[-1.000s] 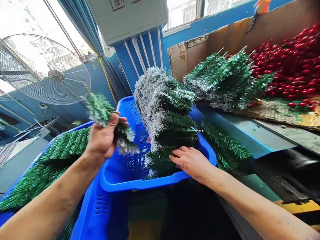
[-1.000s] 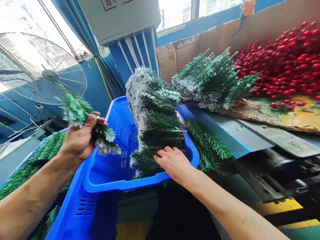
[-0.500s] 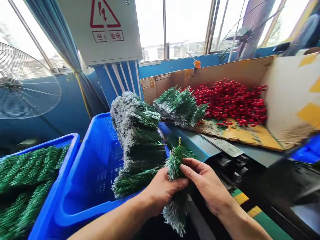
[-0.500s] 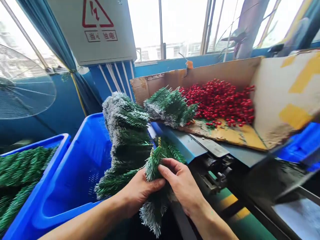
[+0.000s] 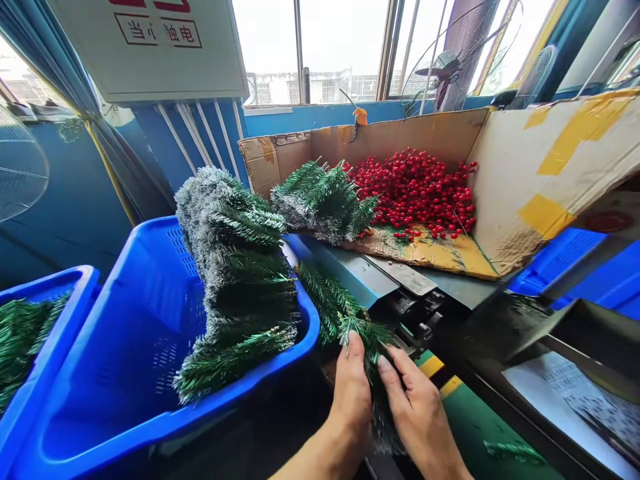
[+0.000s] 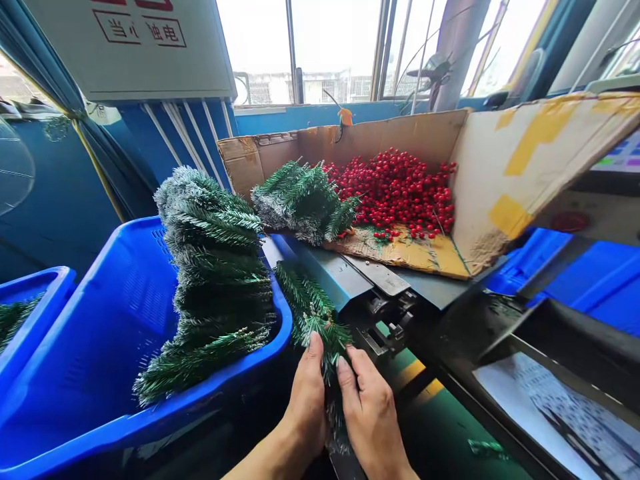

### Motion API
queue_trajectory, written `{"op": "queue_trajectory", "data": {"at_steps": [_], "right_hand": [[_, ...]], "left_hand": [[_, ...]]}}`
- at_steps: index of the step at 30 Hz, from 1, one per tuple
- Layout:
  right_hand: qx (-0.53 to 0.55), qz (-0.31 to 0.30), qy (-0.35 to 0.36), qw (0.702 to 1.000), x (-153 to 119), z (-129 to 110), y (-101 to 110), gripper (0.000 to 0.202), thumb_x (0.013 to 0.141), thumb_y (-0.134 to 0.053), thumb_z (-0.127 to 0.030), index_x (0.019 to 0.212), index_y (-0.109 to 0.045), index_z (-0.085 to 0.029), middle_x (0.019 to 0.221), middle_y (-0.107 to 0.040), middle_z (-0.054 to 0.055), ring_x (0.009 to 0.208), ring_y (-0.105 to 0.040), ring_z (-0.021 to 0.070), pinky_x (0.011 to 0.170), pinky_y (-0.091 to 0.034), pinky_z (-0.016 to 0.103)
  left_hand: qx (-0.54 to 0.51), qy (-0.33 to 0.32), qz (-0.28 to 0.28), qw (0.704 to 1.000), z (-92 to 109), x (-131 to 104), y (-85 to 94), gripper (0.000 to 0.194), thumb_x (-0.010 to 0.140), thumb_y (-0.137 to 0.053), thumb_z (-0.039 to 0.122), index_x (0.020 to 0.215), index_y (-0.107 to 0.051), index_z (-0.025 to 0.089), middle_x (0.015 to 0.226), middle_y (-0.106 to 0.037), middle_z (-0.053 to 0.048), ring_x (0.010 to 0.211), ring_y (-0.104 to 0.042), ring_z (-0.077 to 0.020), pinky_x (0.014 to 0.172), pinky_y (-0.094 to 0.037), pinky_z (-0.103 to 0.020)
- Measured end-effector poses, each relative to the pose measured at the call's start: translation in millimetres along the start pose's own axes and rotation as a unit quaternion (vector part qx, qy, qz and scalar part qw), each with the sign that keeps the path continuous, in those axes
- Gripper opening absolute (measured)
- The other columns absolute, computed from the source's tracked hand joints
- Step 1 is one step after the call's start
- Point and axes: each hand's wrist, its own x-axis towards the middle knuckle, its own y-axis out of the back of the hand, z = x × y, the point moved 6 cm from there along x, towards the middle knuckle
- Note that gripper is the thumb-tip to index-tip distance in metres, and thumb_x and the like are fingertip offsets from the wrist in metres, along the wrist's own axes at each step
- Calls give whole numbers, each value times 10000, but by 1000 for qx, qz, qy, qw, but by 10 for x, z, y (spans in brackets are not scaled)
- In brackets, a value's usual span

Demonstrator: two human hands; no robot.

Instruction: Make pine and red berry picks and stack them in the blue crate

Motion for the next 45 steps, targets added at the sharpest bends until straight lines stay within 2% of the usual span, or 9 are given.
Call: {"op": "queue_trajectory", "data": {"at_steps": [3,6,11,17,24,28,34,40,45], "right_hand": [[-3,5,30,1000,-41,27,23,466,879,-520,-544,1132,-647,-174,1142,-650,115,1067,-608,289,940,-509,428],[23,-13,-24,999,-19,178,65,468,837,-583,-546,1125,-651,-184,1094,-674,98,973,-649,280,873,-547,400],[122,-115,-127,978,-48,338,24,520,819,-615,-537,1203,-634,-186,1155,-655,88,1055,-617,282,937,-514,391],[132,-194,-117,965,-140,227,-10,464,898,-530,-504,1231,-629,-197,1156,-654,75,1108,-579,292,1009,-451,424],[13,-93,1,996,-186,205,31,315,859,-580,-452,1049,-663,-214,1073,-671,70,983,-631,258,855,-541,352],[-25,-49,-19,998,-190,264,47,317,824,-550,-436,962,-680,-183,1031,-688,109,971,-643,294,847,-544,396],[57,-92,-115,987,-155,352,47,412,847,-536,-486,1085,-654,-171,1085,-679,90,986,-641,261,858,-538,328],[134,-199,-109,965,-171,282,-76,380,884,-543,-396,1188,-632,-187,1165,-646,65,1104,-577,260,993,-455,373],[70,-230,-30,970,-171,191,-138,334,928,-465,-344,1173,-635,-192,1140,-648,79,1070,-590,266,960,-479,390]], "left_hand": [[-23,32,-1,999,-161,-18,-13,311,747,-703,429,933,-703,179,953,-697,-50,938,-605,-201,887,-443,-285],[-91,66,-37,993,-266,-33,-65,311,753,-688,446,900,-712,173,920,-700,-57,898,-616,-199,878,-449,-292],[-48,29,-74,996,-186,16,-96,379,727,-734,461,929,-718,142,876,-712,-84,841,-635,-207,851,-458,-316],[-25,83,-122,989,-195,78,43,456,728,-713,515,970,-726,128,832,-719,-98,730,-633,-184,711,-460,-281],[-55,54,-7,997,-344,99,251,359,565,-878,281,832,-673,156,774,-710,-34,673,-624,-134,708,-465,-261],[-41,37,-37,998,-404,13,192,371,616,-851,276,918,-674,153,874,-712,-52,757,-634,-142,766,-464,-261],[-123,-15,83,989,-399,2,313,275,689,-793,380,798,-629,188,747,-665,15,704,-607,-110,747,-467,-245],[-115,5,-1,993,-411,-5,187,370,777,-689,465,1008,-683,176,1027,-715,-89,928,-647,-172,881,-471,-285],[-41,-43,15,998,-376,9,246,290,746,-740,401,936,-720,183,968,-732,-78,922,-652,-180,897,-465,-289]]}}
